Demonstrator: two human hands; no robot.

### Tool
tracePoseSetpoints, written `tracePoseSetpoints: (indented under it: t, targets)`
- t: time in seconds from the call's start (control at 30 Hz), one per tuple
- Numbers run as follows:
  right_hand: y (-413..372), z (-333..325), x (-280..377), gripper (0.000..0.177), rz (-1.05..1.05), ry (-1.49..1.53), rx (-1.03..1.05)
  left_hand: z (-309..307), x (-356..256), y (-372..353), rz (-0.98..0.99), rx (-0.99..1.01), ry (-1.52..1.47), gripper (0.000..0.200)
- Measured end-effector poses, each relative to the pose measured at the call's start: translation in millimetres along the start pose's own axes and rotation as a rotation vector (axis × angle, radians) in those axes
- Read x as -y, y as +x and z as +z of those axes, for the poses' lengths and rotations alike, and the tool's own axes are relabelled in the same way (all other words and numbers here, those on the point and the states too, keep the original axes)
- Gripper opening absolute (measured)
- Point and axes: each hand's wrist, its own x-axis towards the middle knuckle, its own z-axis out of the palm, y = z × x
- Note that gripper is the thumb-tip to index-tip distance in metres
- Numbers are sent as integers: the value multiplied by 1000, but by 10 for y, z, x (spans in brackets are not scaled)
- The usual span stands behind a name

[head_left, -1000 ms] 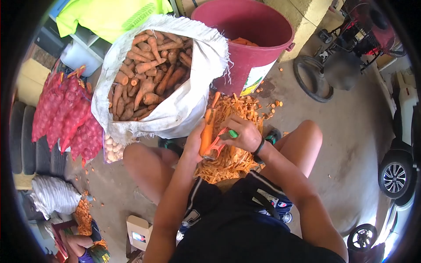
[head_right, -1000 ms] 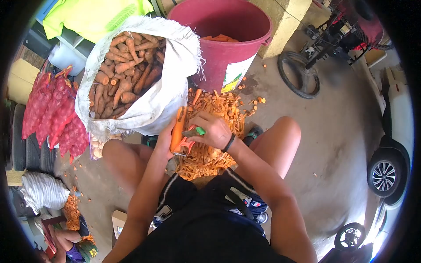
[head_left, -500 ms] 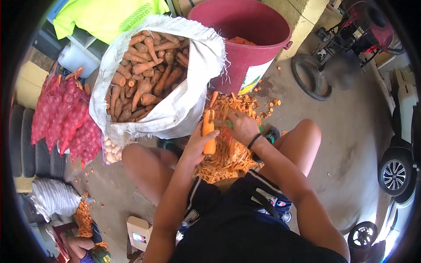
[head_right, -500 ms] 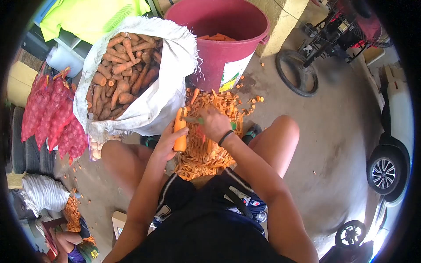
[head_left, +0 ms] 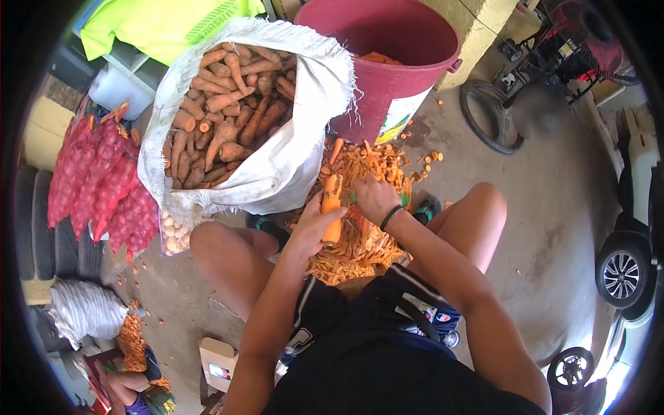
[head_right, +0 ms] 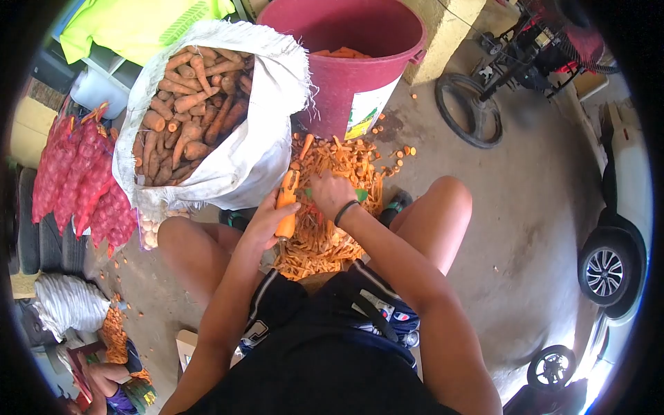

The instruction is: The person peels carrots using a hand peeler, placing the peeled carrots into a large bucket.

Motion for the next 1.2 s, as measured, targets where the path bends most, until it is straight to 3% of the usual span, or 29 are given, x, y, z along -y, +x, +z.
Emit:
tracePoseSetpoints:
  t: [0.27, 0.37, 0.47, 0.6, 0.63, 0.73, 0.77, 0.93, 1.2]
  targets:
    - [317, -30, -616, 37, 328, -26, 219, 83, -106, -194, -105, 44, 31, 59]
    - [252, -75, -701, 39, 240, 33, 264, -156, -72, -6, -63, -3, -175, 53]
    - [97, -363, -639, 50, 91, 336, 125, -132, -196, -23, -87, -155, -246, 50]
    - [-5, -537, -454, 53, -42, 587, -36, -132, -224, -40, 20, -116, -232, 57]
    - [-19, -418, -443, 44, -94, 477, -152, -126, -196, -15, 43, -104, -148, 59]
    - [-120, -295, -220, 32, 102, 156, -111, -55, -146, 6, 116, -69, 26, 64]
    - [-126, -123, -198, 26, 24, 112, -133, 40, -152, -39, 141, -53, 30, 65]
    - [-155, -94, 67, 25, -86, 89, -83, 108, -60, 3, 149, 27, 26, 66]
    - [-44, 11, 24, 20, -19, -25, 6, 8, 53, 81, 91, -36, 117, 58]
